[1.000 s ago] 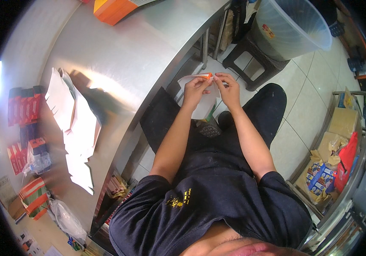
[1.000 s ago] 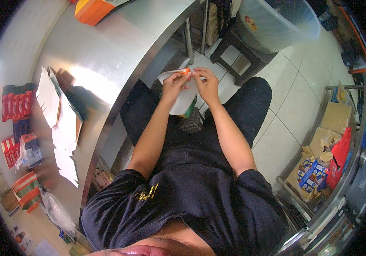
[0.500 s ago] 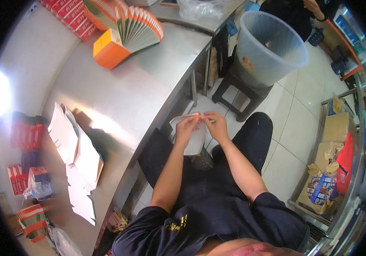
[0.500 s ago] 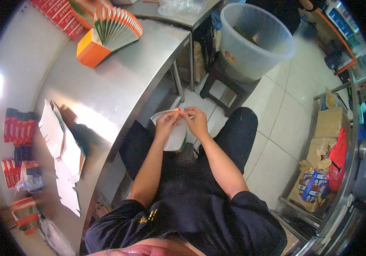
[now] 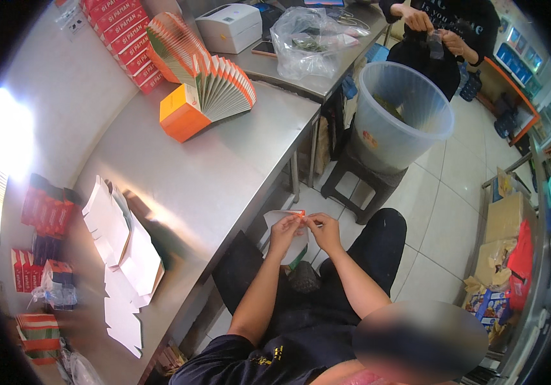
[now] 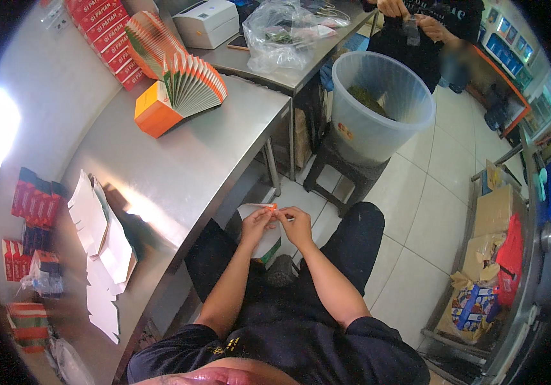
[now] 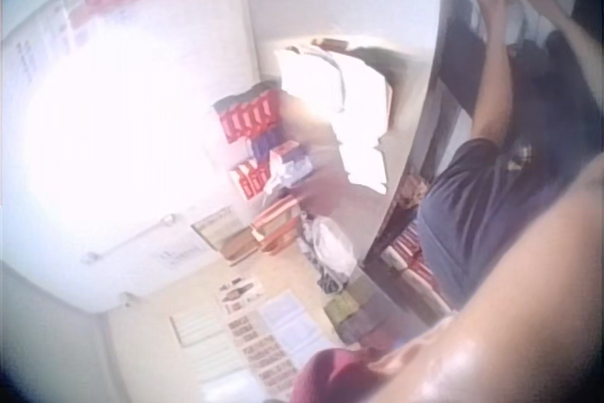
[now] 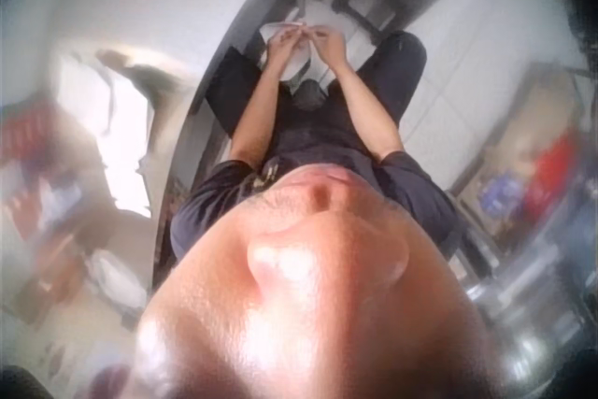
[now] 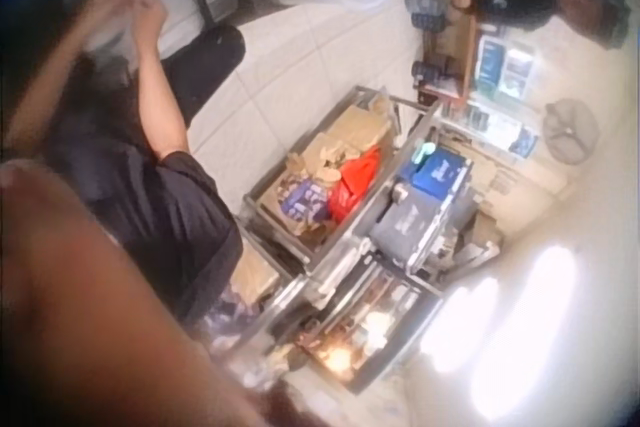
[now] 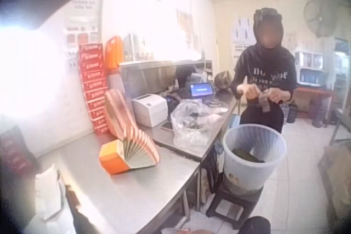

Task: The person folds flat cardboard pieces into small rectangular boxes and stacks them on a metal table. They repeatedly pick up a flat piece, fold the sides, and place the finished box on a growing stack.

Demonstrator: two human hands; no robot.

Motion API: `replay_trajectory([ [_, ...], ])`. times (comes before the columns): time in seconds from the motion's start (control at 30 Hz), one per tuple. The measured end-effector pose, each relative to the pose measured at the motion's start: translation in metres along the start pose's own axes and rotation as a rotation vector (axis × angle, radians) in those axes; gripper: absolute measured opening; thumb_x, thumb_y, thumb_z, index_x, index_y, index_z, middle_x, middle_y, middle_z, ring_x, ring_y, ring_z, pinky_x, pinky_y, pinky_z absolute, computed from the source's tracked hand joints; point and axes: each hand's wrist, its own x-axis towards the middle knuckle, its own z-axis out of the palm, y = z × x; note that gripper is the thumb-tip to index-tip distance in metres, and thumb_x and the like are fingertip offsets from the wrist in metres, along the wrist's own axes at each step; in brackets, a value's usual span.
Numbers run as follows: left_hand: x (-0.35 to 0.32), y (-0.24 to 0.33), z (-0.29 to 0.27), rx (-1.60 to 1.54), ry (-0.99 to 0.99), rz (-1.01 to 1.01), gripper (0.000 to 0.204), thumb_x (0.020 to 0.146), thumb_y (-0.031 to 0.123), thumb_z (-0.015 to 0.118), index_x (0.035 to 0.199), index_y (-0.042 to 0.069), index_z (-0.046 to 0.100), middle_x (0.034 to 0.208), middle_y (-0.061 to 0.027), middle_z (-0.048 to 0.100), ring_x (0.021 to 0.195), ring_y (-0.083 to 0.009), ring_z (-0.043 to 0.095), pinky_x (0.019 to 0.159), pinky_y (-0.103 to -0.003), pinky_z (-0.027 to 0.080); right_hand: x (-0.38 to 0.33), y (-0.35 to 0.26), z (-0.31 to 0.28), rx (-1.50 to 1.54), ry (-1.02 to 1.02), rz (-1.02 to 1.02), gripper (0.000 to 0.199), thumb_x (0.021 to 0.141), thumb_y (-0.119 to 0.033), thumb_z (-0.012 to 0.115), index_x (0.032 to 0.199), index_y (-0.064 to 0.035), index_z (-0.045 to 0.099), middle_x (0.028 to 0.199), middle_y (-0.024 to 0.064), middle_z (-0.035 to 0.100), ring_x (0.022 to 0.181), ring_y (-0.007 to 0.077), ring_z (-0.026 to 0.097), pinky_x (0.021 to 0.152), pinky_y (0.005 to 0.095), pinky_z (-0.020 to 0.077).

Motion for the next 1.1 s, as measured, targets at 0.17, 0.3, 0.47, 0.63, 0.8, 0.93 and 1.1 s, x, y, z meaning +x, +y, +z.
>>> replay_trajectory([
  [0.17, 0.002, -0.004, -0.002, 0.009, 0.008, -0.004, 0.026, 0.098, 0.011, 0.066, 0.121, -0.002, 0.065, 0.108, -0.0102, 0.072, 0.097, -0.0167, 0.070, 0.076, -0.028, 0.058, -0.001, 0.004, 0.002, 0.001, -0.009, 0.020, 0.020, 0.089, -0.019, 0.077, 0.094, 0.0005, 0.078, 0.090, 0.0147, 0.074, 0.080, 0.0210, 0.072, 0.069, 0.0306, 0.0542],
  [0.3, 0.001, -0.004, 0.001, 0.198, 0.021, 0.075, 0.023, 0.097, 0.009, 0.066, 0.118, -0.002, 0.066, 0.107, -0.0114, 0.072, 0.095, -0.0178, 0.071, 0.076, -0.028, 0.059, -0.002, 0.003, 0.003, -0.038, 0.005, -0.014, 0.026, 0.087, -0.022, 0.080, 0.089, 0.0026, 0.074, 0.085, 0.0148, 0.074, 0.075, 0.0203, 0.072, 0.067, 0.0320, 0.0545],
  [0.47, 0.000, -0.008, 0.005, 0.642, 0.038, 0.271, 0.022, 0.097, 0.003, 0.060, 0.118, -0.005, 0.063, 0.106, -0.0126, 0.072, 0.092, -0.0172, 0.071, 0.076, -0.031, 0.061, -0.003, 0.001, 0.005, -0.115, 0.039, 0.057, 0.031, 0.086, -0.026, 0.081, 0.085, 0.0029, 0.070, 0.081, 0.0151, 0.073, 0.070, 0.0216, 0.072, 0.064, 0.0340, 0.0546],
  [0.63, 0.012, -0.020, 0.004, 0.162, -0.002, 0.144, 0.018, 0.100, 0.006, 0.059, 0.116, -0.002, 0.063, 0.099, -0.0125, 0.073, 0.091, -0.0179, 0.071, 0.078, -0.032, 0.062, -0.003, -0.013, 0.006, -0.263, 0.097, -0.100, 0.026, 0.091, -0.024, 0.075, 0.088, 0.0009, 0.068, 0.079, 0.0184, 0.071, 0.070, 0.0292, 0.072, 0.063, 0.0389, 0.0543],
  [0.8, 0.008, -0.018, 0.008, 0.259, 0.111, 0.042, 0.023, 0.095, 0.012, 0.069, 0.114, 0.001, 0.063, 0.107, -0.0130, 0.071, 0.093, -0.0196, 0.070, 0.075, -0.032, 0.058, -0.002, 0.001, 0.007, -0.397, 0.031, -0.141, 0.023, 0.097, -0.024, 0.067, 0.092, -0.0015, 0.064, 0.081, 0.0207, 0.070, 0.074, 0.0390, 0.069, 0.065, 0.0455, 0.0537],
  [0.93, -0.005, 0.013, 0.011, 0.768, 0.435, 0.321, 0.033, 0.085, 0.013, 0.077, 0.114, 0.002, 0.063, 0.109, -0.0131, 0.068, 0.099, -0.0254, 0.068, 0.081, -0.036, 0.055, 0.001, 0.011, 0.003, -0.489, 0.116, -0.044, 0.025, 0.099, -0.026, 0.063, 0.094, -0.0024, 0.061, 0.081, 0.0211, 0.069, 0.075, 0.0427, 0.068, 0.066, 0.0496, 0.0527],
  [1.1, 0.002, 0.021, -0.008, 0.450, 0.525, 0.405, 0.040, 0.086, 0.010, 0.074, 0.123, 0.005, 0.059, 0.106, -0.0106, 0.068, 0.103, -0.0236, 0.064, 0.089, -0.037, 0.051, 0.006, 0.014, -0.004, -0.473, 0.172, -0.052, 0.022, 0.099, -0.026, 0.064, 0.094, -0.0038, 0.062, 0.079, 0.0196, 0.069, 0.073, 0.0419, 0.067, 0.066, 0.0507, 0.0510],
])
